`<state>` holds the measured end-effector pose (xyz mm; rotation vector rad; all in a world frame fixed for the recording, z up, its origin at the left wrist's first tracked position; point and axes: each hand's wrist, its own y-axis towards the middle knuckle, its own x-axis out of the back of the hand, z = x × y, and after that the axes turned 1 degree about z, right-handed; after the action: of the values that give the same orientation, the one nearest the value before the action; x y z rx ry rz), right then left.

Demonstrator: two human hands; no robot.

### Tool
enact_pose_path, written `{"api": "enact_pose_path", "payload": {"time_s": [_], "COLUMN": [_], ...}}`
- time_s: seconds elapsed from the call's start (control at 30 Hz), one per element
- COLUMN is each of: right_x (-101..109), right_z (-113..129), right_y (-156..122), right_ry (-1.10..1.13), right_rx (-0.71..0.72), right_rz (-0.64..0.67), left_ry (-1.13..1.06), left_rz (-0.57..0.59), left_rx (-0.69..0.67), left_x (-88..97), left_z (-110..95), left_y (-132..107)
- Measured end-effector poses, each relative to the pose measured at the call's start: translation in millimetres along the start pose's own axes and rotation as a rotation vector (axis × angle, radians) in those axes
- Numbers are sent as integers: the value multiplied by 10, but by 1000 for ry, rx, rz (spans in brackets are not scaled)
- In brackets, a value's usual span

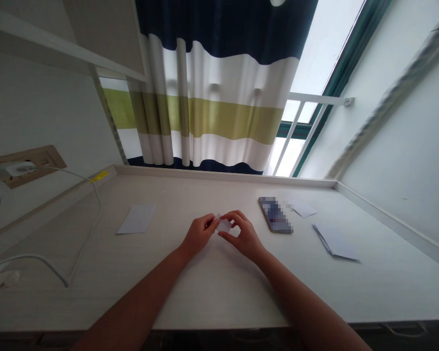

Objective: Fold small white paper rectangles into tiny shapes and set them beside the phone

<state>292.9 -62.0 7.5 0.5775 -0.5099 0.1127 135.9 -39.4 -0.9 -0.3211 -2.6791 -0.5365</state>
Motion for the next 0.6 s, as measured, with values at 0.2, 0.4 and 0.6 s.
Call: {"api": "enact_pose_path", "payload": {"time_s": [0.2,0.4,0.6], "right_x": [-29,-9,-5], "right_z": [-25,-31,-37], "right_y": [-15,-19,-20], "right_ry": [35,353,490], "right_rx": [-36,-152,-212], "right_rz": [-16,54,86], "left_ry": [-233,-346,-354], "left_rz": [109,158,175], "left_rx": [13,-19,-26], "left_x": [-29,-26,-11], "left_z": [7,34,40], "left_y": [-21,-24,-21]}}
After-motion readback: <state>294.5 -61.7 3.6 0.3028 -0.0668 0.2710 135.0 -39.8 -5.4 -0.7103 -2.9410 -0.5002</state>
